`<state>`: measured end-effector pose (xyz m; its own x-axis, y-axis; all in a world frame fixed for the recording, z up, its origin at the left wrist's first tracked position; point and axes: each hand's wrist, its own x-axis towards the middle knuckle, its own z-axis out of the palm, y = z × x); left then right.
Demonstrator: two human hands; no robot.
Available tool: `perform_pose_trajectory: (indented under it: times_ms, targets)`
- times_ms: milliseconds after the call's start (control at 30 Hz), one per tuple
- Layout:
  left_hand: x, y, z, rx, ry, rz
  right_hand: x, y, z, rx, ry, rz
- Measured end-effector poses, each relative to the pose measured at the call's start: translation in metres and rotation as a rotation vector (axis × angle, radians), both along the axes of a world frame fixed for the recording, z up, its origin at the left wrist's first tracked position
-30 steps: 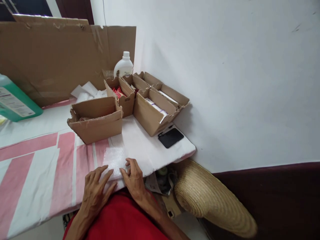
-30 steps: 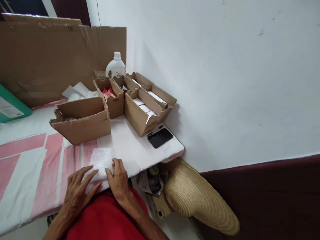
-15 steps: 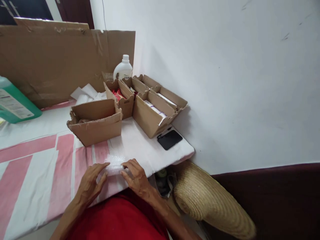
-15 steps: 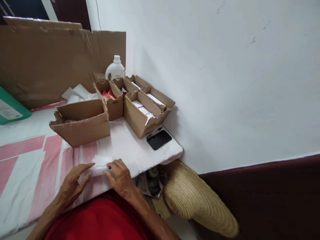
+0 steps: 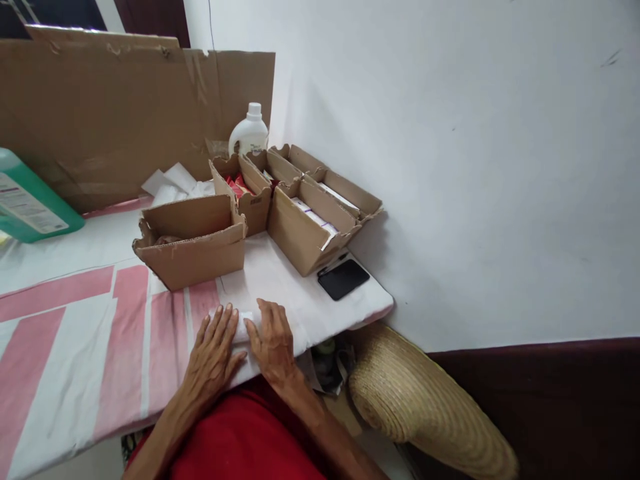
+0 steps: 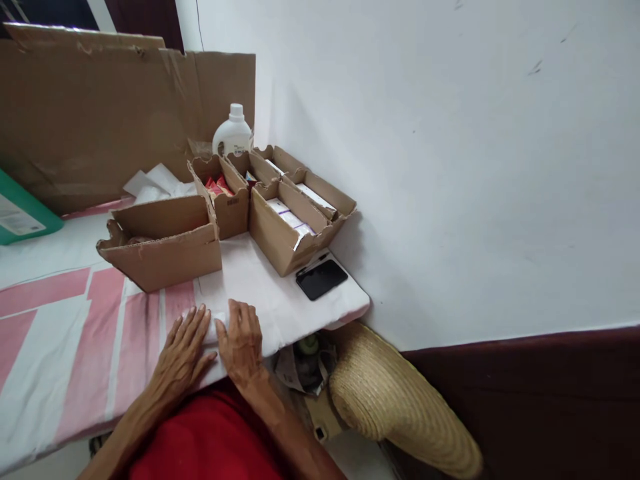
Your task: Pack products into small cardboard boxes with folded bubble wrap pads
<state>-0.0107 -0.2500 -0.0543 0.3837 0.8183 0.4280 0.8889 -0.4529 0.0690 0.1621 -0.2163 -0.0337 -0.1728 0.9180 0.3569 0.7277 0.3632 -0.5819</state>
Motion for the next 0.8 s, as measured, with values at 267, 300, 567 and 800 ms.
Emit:
perform_pose_trajectory:
  times_ms: [267,300,567,800]
  targets:
    - [-0.004,0.000,-0.028,-0.056,0.031,0.028,-0.002,-0.013,-0.026,0.040,-0.265,0.318]
    - [-0.004,0.002,-0.028,-0.072,0.030,0.034,-0.002,-0.012,-0.029,0.022,-0.269,0.314]
    - [-0.012,0.002,-0.022,-0.084,-0.024,0.019,0.005,-0.006,-0.030,-0.001,-0.279,0.355]
    - [-0.040,0.011,-0.002,0.048,-0.132,-0.119,0.019,0.015,-0.026,0.041,-0.262,0.474]
